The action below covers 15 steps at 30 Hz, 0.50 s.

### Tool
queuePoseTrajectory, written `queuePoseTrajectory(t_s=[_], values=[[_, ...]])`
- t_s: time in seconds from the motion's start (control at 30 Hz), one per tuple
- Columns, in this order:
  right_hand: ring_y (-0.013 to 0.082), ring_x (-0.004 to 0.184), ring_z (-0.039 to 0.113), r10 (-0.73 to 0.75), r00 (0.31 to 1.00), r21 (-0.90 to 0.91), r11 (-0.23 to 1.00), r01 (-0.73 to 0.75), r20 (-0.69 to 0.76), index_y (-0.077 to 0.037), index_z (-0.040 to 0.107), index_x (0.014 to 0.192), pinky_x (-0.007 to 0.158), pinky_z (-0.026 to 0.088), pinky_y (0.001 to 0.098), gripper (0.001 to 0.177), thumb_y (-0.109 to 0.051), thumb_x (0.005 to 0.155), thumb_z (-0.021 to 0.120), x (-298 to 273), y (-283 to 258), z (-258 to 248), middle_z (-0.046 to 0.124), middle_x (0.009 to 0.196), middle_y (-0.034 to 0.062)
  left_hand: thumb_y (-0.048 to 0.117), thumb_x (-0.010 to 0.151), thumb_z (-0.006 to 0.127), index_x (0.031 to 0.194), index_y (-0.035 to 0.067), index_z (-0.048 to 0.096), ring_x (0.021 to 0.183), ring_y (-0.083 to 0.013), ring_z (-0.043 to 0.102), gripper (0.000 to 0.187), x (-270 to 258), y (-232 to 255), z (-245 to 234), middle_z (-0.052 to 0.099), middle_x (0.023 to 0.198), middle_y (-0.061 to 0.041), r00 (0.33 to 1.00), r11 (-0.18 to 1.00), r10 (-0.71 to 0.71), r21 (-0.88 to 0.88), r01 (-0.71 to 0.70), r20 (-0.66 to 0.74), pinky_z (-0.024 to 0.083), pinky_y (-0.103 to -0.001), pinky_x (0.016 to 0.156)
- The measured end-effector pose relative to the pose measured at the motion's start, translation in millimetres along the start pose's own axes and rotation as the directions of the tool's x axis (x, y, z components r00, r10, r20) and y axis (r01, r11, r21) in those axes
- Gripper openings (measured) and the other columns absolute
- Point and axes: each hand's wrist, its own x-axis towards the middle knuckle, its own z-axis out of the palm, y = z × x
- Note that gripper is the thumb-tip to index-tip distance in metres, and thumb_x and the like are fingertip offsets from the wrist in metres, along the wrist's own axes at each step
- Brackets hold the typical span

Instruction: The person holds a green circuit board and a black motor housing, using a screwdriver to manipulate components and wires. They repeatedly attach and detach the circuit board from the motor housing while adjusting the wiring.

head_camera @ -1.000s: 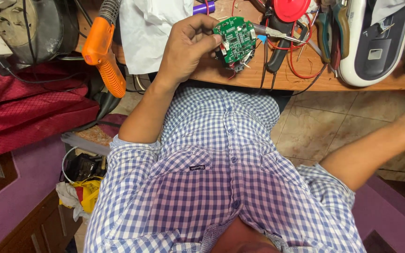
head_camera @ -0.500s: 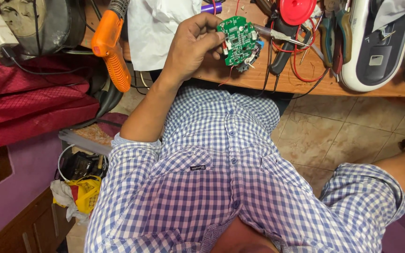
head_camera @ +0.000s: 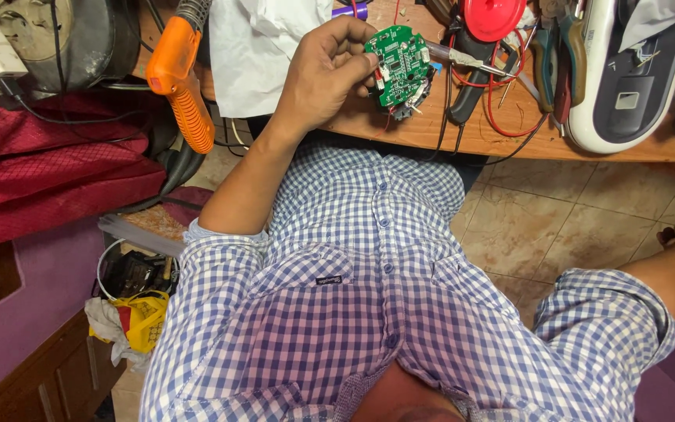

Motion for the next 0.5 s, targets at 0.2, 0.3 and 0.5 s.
queuePoseTrajectory(t_s=[0.2, 0.3, 0.5], values=[[0.0261, 0.093, 0.068, -0.092, 0.989, 0.072, 0.992, 0.101, -0.111, -0.012, 0.043, 0.140, 0.076, 0.061, 0.0439, 0.040, -0.032, 0.107, 0.031, 7, -11, 20, 0.060, 0.126, 0.0137, 0.002, 0.098, 0.065, 0.117, -0.003, 0.064, 0.075, -0.0025, 0.060, 0.019, 0, -5, 3, 0.068, 0.089, -0.001, 0.997, 0.992, 0.052, 0.120, -0.045, -0.060, 0.050, -0.019, 0.064], [0.0263, 0.083, 0.070, -0.135, 0.968, 0.120, 0.979, 0.163, -0.212, -0.008, 0.046, 0.133, 0.068, 0.062, 0.0418, 0.041, -0.033, 0.104, 0.029, 14, -10, 27, 0.064, 0.118, 0.0154, 0.001, 0.097, 0.068, 0.115, -0.003, 0.066, 0.072, 0.0000, 0.053, 0.018, 0, -8, 3, 0.066, 0.087, 0.002, 0.994, 0.982, 0.087, 0.173, -0.074, -0.064, 0.042, -0.018, 0.064], [0.0287, 0.062, 0.065, -0.237, 0.682, 0.360, 0.705, 0.610, -0.692, 0.007, 0.059, 0.101, 0.054, 0.057, 0.0367, 0.041, -0.029, 0.097, 0.041, 32, 6, 53, 0.073, 0.094, 0.0202, 0.002, 0.095, 0.069, 0.111, -0.002, 0.067, 0.066, 0.0012, 0.046, 0.017, 1, -10, 4, 0.064, 0.081, 0.004, 0.997, 0.979, 0.049, 0.203, -0.035, -0.062, 0.035, -0.018, 0.059]])
